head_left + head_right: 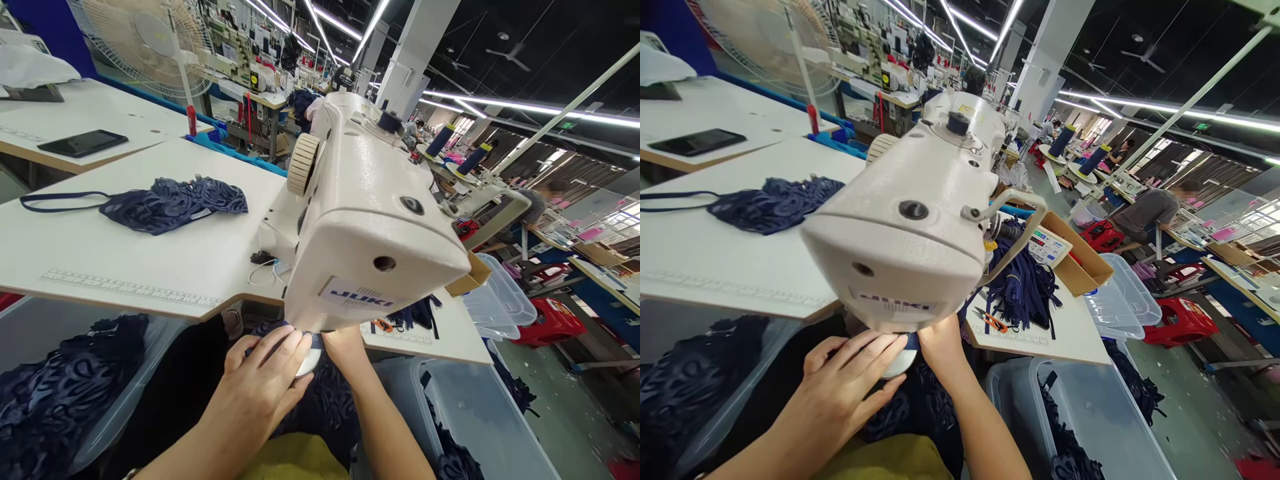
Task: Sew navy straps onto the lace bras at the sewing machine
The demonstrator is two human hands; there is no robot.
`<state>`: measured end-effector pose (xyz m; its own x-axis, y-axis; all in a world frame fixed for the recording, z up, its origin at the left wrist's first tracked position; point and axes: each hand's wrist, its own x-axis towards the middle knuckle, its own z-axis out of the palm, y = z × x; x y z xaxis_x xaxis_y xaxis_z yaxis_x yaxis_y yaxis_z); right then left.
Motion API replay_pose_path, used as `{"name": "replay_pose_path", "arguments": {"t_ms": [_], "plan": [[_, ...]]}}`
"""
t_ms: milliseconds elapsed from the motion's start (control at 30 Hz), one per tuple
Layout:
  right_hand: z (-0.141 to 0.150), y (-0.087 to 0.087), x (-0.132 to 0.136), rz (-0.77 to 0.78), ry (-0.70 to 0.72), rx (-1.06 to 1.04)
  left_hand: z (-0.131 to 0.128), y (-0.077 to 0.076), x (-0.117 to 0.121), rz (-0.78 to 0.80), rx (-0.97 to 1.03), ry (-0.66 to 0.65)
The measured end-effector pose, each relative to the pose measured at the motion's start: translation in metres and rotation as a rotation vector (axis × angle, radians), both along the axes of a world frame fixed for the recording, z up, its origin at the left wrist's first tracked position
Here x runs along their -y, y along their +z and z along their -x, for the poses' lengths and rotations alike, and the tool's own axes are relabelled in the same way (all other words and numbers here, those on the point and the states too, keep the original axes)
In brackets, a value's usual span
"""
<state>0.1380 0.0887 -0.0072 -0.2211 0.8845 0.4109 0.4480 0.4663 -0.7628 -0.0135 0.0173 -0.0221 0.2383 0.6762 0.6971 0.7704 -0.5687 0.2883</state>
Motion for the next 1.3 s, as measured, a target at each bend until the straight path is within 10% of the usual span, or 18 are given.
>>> {"name": "replay_pose_path", "arguments": {"t_ms": [700, 1000, 1300], "plan": [[-0.009, -0.010, 0.040, 0.262, -0.235, -0.265, 0.004, -0.003, -0.001, 0.067, 0.065, -0.155], [-0.011, -0.029, 0.098, -0.581, 0.048, -0.038, 0.011, 0.010, 0.008, 0.152, 0.127, -0.099], [-0.003, -0.032, 0.100, -0.639, -0.016, -0.007, 0.014, 0.008, 0.014, 0.133, 0.100, -0.078]]}}
